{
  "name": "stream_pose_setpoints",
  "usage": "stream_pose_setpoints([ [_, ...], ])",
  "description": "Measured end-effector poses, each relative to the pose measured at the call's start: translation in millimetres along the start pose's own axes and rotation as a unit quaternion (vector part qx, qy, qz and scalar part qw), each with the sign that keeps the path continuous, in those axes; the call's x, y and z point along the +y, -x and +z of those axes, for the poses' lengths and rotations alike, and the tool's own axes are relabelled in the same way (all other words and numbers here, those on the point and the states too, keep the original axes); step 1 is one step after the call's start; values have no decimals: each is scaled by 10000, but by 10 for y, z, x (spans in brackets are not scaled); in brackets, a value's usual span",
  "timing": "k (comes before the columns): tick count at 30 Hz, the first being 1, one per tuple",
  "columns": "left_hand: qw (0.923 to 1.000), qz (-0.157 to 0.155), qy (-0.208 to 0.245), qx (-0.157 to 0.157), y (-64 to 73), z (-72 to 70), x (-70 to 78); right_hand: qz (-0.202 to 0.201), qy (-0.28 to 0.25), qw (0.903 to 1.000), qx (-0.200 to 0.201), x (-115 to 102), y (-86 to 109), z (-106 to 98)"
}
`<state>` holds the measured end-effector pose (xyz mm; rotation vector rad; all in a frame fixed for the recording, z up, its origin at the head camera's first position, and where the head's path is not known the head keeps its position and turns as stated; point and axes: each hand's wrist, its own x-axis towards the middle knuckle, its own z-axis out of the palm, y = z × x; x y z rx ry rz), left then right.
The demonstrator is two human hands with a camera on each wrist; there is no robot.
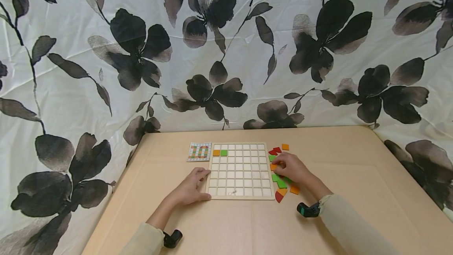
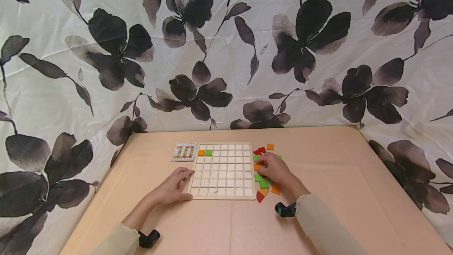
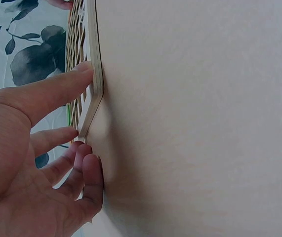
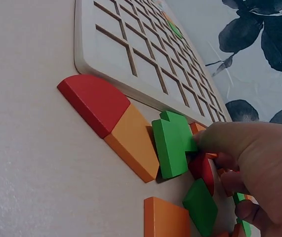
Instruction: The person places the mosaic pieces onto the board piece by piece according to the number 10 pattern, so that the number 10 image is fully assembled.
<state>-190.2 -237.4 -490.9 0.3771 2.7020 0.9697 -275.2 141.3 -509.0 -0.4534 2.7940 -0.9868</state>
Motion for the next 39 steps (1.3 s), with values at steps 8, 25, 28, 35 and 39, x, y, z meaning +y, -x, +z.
stream_pose_setpoints([
  [8,10000,15,-12,-9,6,-1,0,-84,301,9995,85,-6,11,11],
  [25,10000,23,-8,-15,14,5,4,-550,241,9981,167,-115,-13,2],
  [28,10000,31,-10,-11,12,5,7,-667,202,9975,112,-154,-38,27],
  [35,10000,64,-40,13,12,6,8,-646,185,9977,-94,-263,-113,109],
  [39,10000,61,-34,18,15,6,14,-688,241,9972,-149,-307,-161,169],
])
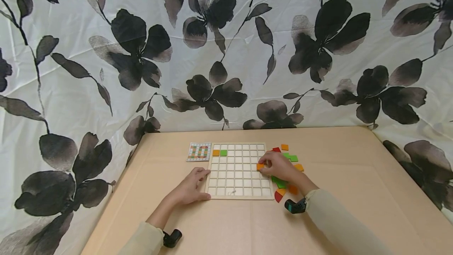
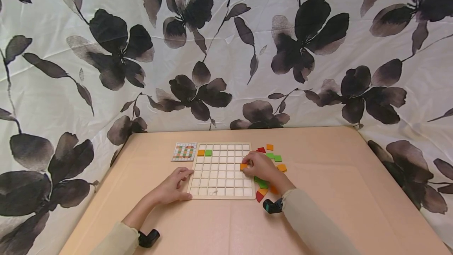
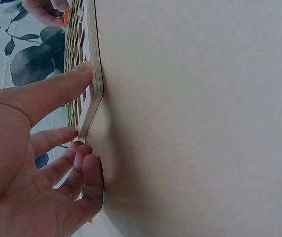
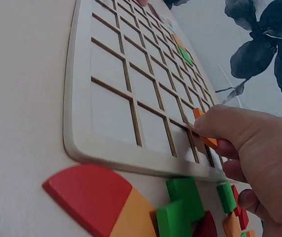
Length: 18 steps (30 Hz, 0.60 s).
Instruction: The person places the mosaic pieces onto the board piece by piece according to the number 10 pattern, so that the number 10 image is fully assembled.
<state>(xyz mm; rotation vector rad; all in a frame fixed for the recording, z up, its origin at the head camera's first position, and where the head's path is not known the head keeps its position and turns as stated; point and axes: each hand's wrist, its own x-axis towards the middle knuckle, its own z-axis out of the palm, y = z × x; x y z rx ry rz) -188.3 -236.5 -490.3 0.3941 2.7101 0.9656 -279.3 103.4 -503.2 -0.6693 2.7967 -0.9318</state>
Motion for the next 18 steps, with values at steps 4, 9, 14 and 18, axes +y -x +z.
stream_pose_setpoints([
  [4,10000,-20,8,-17,3,-1,1,-47,-36,10000,-11,-56,-45,55],
  [9,10000,-61,6,-36,0,4,-6,-89,-86,9999,-64,-144,-106,108],
  [14,10000,-68,3,-40,-3,3,-5,-261,-40,9996,-73,-211,-182,155],
  [18,10000,-54,-7,-42,-6,-3,-2,-410,-113,9991,-48,-266,-245,185],
])
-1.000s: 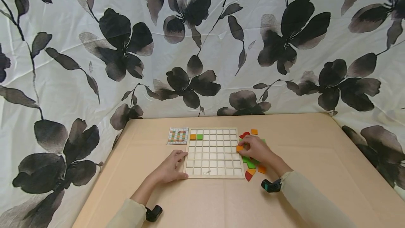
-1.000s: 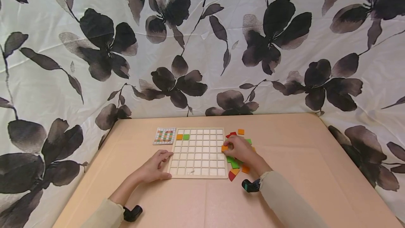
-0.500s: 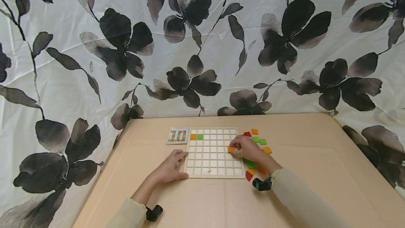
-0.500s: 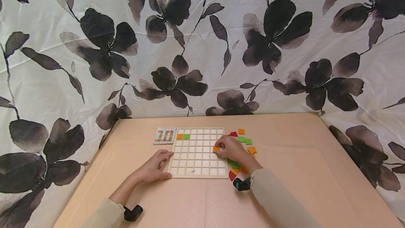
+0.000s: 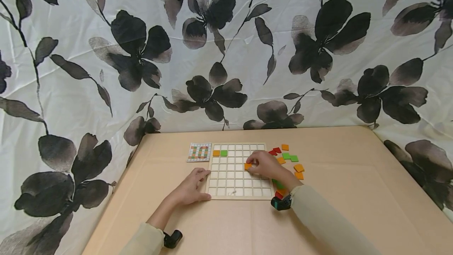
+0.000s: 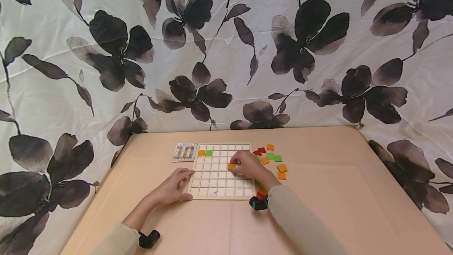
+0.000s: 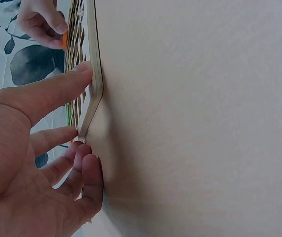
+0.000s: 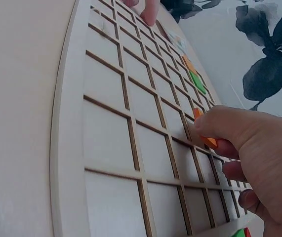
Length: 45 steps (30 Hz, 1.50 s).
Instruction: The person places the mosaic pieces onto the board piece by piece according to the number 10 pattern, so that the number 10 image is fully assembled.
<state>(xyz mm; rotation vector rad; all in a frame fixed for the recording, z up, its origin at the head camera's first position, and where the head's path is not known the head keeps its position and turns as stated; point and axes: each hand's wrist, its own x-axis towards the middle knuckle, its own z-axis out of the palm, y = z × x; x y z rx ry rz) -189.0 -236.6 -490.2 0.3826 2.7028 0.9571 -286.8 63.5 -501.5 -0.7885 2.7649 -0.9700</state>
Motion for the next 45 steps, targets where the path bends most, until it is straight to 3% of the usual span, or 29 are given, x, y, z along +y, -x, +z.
stream_pose_setpoints([
  [11,10000,-5,-9,12,-5,-8,4,195,-142,9997,-107,-145,-172,99],
  [35,9999,-61,123,-19,-12,-1,-17,197,-248,9995,-68,-340,-406,298],
  [45,9998,-109,137,-22,-19,-2,-16,-92,-64,9999,8,-364,-447,360],
])
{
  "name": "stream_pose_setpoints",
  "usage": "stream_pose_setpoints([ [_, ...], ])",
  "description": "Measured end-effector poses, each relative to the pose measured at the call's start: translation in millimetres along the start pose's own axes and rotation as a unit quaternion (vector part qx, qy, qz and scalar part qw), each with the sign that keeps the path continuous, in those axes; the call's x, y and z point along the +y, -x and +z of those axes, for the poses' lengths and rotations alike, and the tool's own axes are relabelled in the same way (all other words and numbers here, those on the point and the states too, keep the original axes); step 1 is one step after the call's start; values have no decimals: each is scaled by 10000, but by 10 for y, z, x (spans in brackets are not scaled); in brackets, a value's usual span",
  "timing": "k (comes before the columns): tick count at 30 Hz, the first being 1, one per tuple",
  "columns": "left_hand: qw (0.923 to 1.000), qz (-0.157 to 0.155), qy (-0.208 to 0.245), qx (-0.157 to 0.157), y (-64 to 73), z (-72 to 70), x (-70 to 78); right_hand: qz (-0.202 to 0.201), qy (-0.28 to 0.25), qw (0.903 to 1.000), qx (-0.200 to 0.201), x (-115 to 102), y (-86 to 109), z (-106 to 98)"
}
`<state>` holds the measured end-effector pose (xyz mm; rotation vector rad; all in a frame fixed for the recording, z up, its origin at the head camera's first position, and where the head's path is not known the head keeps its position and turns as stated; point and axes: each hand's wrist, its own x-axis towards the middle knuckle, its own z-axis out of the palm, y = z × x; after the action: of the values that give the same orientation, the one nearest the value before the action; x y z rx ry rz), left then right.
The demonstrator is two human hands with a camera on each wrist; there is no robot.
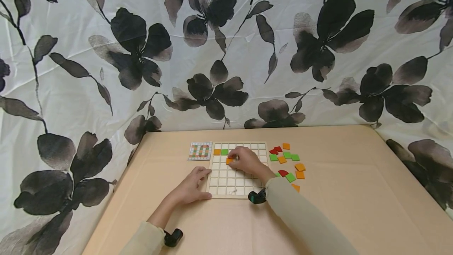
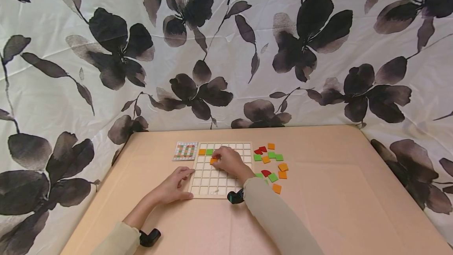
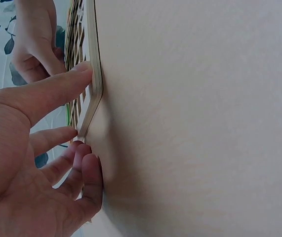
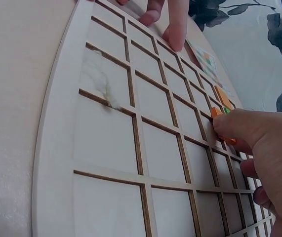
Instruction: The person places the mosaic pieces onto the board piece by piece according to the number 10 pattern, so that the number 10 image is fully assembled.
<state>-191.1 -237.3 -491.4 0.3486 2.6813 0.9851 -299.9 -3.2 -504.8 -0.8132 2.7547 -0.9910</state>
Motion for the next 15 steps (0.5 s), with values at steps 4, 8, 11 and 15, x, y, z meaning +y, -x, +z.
stream_pose_setpoints([
  [4,10000,5,-17,-20,-9,-2,8,-54,9,10000,14,-12,-6,-4],
  [8,10000,-4,-3,-10,-10,-15,15,-93,-9,10000,12,-31,-14,-11],
  [11,10000,1,-25,-9,-10,-21,16,-70,-51,9999,51,-48,-18,-13],
  [15,10000,28,-59,-45,-4,-19,15,52,-152,9998,105,-76,-27,4],
])
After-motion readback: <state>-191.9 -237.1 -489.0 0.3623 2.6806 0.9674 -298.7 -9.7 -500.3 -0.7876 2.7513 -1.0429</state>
